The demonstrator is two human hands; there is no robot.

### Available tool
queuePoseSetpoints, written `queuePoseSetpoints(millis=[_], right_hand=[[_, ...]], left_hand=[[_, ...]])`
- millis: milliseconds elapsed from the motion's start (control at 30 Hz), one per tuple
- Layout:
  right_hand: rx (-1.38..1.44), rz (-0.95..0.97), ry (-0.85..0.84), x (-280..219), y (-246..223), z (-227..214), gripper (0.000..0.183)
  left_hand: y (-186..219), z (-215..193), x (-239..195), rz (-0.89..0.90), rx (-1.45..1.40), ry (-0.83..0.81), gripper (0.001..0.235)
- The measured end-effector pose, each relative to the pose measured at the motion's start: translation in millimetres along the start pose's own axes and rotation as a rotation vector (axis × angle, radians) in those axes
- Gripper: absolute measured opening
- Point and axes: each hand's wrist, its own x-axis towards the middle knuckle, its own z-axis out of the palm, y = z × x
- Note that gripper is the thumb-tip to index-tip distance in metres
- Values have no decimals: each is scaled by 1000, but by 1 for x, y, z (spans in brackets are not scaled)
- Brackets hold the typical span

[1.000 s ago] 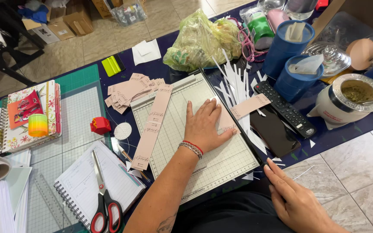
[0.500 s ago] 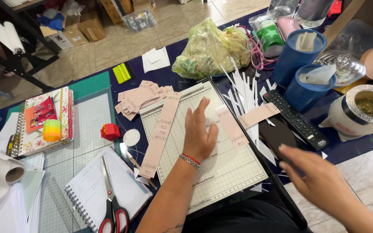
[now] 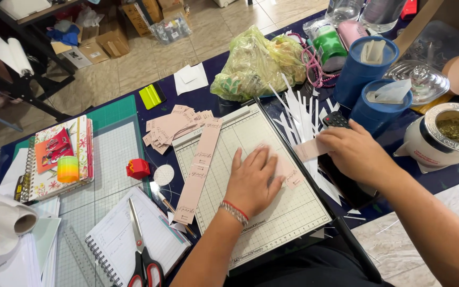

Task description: Trimming printed paper strips using a manual paper cutter on a desk.

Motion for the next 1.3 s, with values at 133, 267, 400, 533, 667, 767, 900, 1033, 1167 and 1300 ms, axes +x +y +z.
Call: queuePoseSetpoints(millis=[133, 267, 400, 533, 667, 767, 900, 1033, 1167, 1300], right_hand=[[23, 118, 118, -2, -7, -28, 41], [-155, 212, 86, -4, -12, -40, 42], [-8, 67, 286, -43, -37, -88, 41], [567, 434, -458, -96, -76, -135, 60], [694, 611, -825, -124, -88, -134, 106], [889, 595, -755, -135, -91, -123, 119], [1039, 603, -633, -149, -88, -111, 107], [1088, 571, -361, -156, -86, -126, 90], [1208, 505, -59, -149, -98, -168, 84], [1305, 290, 179, -146, -97, -181, 89]], left_hand=[[14, -19, -37, -198, 252, -210, 86], [30, -30, -68, -359, 362, -170, 97], [37, -56, -83, -371, -184, -353, 98], [47, -33, -100, -337, 63, -175, 99], [61, -35, -97, -307, 143, -55, 99], [53, -26, -98, -298, 112, -57, 96], [59, -29, -96, -281, 214, -59, 97], [61, -34, -88, -302, 177, -135, 98], [42, -89, -62, -172, -131, -586, 66], [9, -84, -50, -63, -199, -604, 62]])
